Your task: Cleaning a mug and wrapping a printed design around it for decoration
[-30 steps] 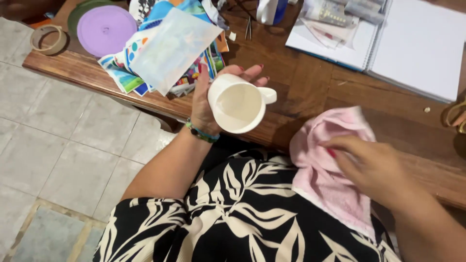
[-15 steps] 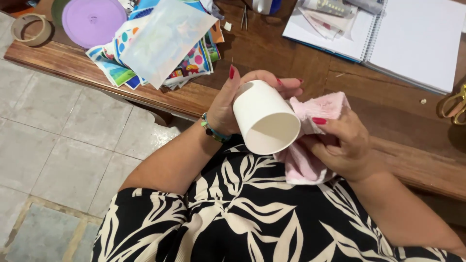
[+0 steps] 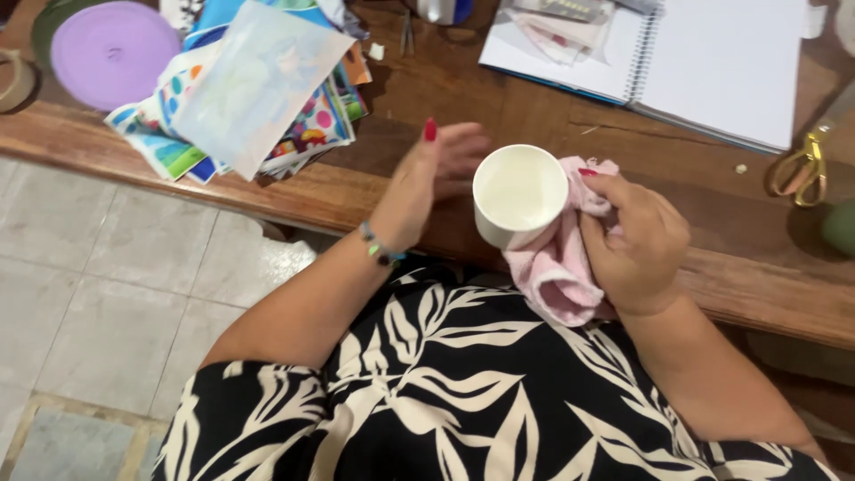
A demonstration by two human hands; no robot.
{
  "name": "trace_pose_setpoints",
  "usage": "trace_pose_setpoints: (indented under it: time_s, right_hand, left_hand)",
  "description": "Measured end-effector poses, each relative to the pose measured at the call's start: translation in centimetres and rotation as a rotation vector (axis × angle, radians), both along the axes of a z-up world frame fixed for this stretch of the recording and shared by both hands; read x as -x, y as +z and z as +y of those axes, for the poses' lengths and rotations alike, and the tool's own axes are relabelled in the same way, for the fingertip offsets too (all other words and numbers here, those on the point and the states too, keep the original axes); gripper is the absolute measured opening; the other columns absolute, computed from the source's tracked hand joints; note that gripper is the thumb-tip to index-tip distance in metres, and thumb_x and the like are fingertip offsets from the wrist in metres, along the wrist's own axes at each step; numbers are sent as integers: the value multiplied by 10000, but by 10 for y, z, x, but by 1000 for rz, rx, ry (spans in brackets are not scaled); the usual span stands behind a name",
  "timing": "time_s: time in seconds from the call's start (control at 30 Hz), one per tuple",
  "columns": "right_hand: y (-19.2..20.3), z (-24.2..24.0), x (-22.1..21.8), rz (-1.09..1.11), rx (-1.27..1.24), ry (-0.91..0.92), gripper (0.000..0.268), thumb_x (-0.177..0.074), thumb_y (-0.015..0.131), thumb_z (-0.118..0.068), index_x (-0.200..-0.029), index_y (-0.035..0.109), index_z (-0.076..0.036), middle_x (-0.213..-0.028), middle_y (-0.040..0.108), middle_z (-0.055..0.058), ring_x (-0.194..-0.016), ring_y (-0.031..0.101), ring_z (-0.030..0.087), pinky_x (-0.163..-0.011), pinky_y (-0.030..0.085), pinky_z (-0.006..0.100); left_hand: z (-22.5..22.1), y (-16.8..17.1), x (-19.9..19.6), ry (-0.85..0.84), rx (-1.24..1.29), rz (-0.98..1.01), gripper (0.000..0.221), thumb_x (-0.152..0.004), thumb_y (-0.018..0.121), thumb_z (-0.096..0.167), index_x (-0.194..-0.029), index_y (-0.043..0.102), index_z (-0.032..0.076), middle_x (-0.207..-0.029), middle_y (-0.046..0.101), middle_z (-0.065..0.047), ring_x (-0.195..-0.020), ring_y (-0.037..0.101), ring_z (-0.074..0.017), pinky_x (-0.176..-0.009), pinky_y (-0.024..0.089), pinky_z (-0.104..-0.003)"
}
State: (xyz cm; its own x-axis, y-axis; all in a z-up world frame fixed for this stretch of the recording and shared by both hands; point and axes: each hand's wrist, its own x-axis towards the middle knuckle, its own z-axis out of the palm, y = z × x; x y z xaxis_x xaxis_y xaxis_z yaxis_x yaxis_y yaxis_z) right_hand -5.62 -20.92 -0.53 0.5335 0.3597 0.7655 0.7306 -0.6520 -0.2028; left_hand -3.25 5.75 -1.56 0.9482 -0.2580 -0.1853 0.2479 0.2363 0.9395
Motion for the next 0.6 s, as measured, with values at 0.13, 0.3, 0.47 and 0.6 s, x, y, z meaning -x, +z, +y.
trace_pose_setpoints:
  time_s: [0.13,0.3,0.47,0.6]
  right_hand:
    - [-29,-18,-20,4,46,-120,284,-874,835,-60,-1143,744,-61,-1018,742,109,-893,726,332,-804,587,448]
    - [-56,-33,-43,23,-79,-125,242,-956,800,-167,-1125,685,-37,-1063,682,131,-980,693,361,-864,569,455]
    - [-59,-25,-28,274,-208,-49,289,-834,817,-18,-1086,675,-25,-1064,662,170,-1008,665,403,-891,537,468]
    - [-53,-11,-11,506,-480,155,280,-845,754,19,-1100,644,-12,-1139,632,135,-1068,633,267,-964,498,376]
  left_hand:
    - [14,-28,2,317,-267,-604,363,-1057,521,380,-1249,647,98,-1143,675,-93,-1034,670,-232,-894,580,-363]
    - [3,-25,25,214,-613,-978,102,-963,672,233,-961,727,147,-797,644,-28,-771,655,-268,-749,550,-369]
    - [-17,-34,28,46,-704,-1087,110,-962,669,232,-1013,733,157,-822,701,-50,-767,693,-292,-693,579,-402]
    - [-2,-31,13,129,-820,-1059,135,-932,712,314,-928,710,179,-776,658,-20,-751,672,-253,-691,558,-380]
